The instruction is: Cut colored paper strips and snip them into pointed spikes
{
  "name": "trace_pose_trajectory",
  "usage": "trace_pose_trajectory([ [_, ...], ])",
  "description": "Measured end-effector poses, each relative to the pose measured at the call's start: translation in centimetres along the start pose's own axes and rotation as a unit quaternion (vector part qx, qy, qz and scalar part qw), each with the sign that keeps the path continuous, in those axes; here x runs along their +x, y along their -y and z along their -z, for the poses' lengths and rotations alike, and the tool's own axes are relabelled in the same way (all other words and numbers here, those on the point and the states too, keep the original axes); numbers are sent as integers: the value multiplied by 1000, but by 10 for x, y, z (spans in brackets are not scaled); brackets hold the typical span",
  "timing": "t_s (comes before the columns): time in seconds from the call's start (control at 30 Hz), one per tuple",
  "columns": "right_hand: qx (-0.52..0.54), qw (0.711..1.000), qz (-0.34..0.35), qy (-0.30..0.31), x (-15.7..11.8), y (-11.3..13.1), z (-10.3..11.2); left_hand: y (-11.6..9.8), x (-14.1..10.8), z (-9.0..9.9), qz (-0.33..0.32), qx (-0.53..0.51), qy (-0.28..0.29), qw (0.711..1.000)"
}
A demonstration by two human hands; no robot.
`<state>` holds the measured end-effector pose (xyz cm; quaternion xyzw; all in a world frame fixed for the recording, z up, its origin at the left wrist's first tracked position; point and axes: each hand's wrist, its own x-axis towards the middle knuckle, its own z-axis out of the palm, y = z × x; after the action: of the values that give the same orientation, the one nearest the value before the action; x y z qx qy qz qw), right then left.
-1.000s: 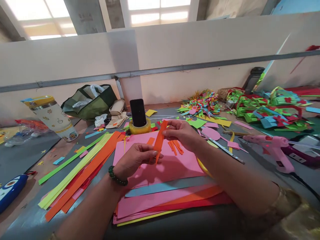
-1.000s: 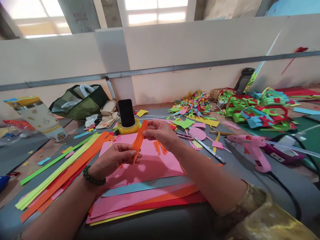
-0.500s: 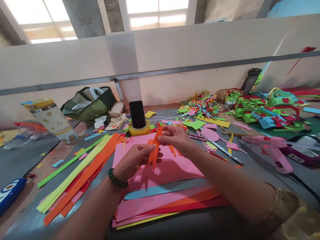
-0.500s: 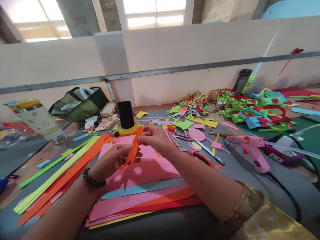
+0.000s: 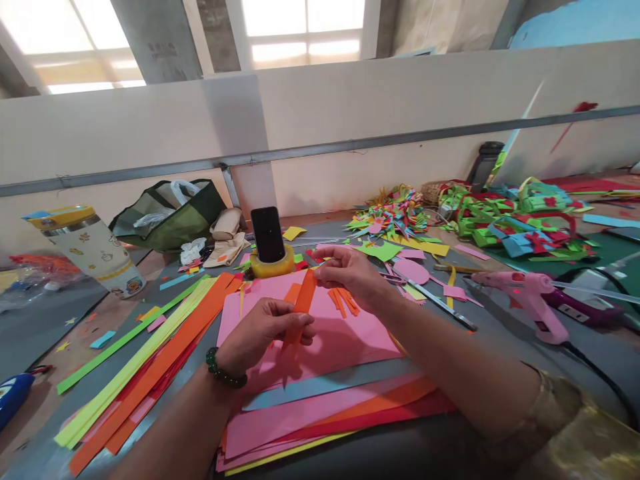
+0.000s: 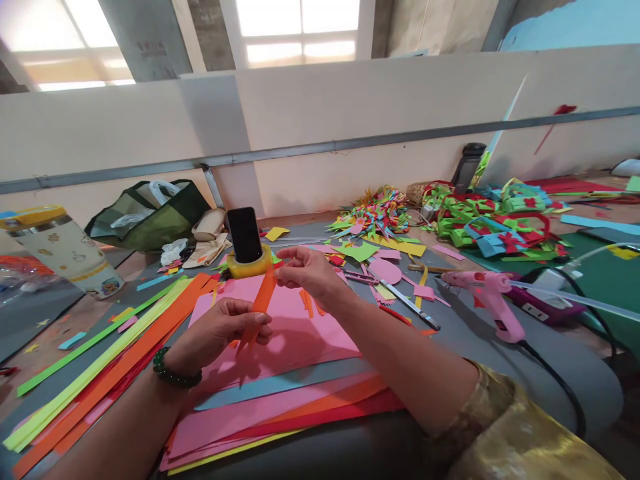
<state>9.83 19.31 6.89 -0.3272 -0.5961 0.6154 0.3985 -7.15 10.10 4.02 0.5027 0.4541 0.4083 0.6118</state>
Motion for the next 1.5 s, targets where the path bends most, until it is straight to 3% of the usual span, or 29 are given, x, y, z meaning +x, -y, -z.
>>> trace_pose_trajectory([
  [0.17, -55, 996, -5, 65, -2, 3, 2, 2, 1, -2, 16, 7, 11, 1000],
  [0.3, -80, 997, 7, 5, 6, 4, 12, -5, -2, 6, 13, 44, 23, 999],
  [0.4, -147, 989, 2, 6, 14, -1, 18, -12, -1, 21, -6, 72, -89, 993],
  [0.47, -205, 979, 2, 17, 17, -9, 18, -12, 2, 30, -43, 151, -196, 968],
  [0.53, -252, 967, 6, 21, 18, -18, 15, -6, 6, 33, -64, 295, -247, 921],
  [0.67, -354, 934, 37, 14, 16, -31, 12, 9, 11, 26, -31, 517, -221, 826],
  [0.8, -443, 890, 103, -25, 17, -29, 18, 10, 11, 24, 12, 585, -211, 783],
  [0.93, -481, 865, 143, -32, 16, -21, 21, 5, 9, 32, 39, 585, -229, 777],
  [1.07, -495, 853, 166, -22, 9, -11, 17, 8, 12, 36, 26, 576, -240, 781],
  [1.3, -491, 842, 221, -32, 2, 0, 16, 17, 20, 40, 21, 527, -212, 822],
  [1.5, -478, 851, 215, -18, 4, -4, 15, 13, 18, 40, -2, 469, -212, 857],
])
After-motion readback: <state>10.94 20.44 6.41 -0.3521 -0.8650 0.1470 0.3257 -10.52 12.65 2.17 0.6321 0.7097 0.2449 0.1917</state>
